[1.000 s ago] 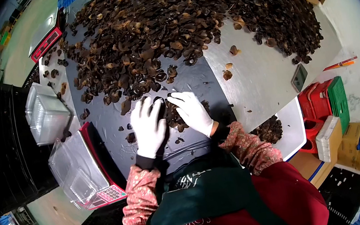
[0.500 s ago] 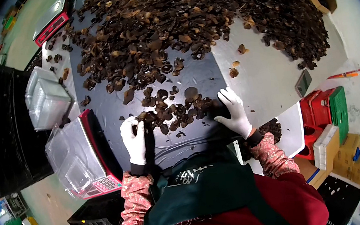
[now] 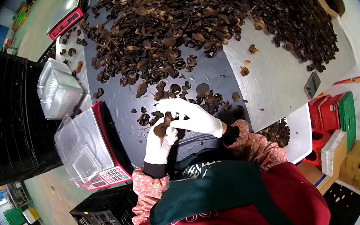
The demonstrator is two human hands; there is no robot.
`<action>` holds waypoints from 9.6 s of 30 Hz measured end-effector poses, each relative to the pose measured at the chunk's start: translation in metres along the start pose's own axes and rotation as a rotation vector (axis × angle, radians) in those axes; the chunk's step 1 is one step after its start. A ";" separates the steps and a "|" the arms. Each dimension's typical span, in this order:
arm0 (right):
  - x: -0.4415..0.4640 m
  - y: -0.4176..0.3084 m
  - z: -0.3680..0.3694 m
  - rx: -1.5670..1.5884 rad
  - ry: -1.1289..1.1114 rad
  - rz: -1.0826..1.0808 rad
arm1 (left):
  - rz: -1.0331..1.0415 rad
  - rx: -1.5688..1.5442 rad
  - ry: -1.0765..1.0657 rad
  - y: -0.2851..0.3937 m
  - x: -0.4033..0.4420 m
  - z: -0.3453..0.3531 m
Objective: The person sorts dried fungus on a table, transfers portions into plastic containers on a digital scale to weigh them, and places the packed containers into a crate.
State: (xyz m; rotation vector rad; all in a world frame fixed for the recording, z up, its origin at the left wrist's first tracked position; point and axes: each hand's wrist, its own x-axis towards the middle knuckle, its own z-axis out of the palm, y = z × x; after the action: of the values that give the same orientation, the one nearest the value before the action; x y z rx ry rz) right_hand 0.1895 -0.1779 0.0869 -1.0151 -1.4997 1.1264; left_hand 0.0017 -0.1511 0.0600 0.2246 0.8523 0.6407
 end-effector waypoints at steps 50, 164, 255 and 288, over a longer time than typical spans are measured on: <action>-0.102 0.044 -0.037 -0.971 0.296 0.128 | 0.929 1.544 0.084 0.012 0.043 -0.042; -0.025 0.074 -0.079 -1.004 0.158 0.145 | 0.992 0.941 0.331 0.042 -0.067 -0.021; -0.092 0.083 -0.226 -1.085 0.532 0.235 | 1.084 2.059 -0.002 -0.050 0.141 0.097; -0.118 0.055 -0.254 -0.423 0.519 0.422 | 0.219 1.103 -0.769 -0.176 0.099 0.166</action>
State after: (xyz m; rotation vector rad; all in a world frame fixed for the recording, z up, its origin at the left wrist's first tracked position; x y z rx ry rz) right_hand 0.4640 -0.2370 0.0357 -1.8231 -1.1408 0.7362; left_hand 0.2516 -0.2193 0.0299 1.4757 0.3432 0.1734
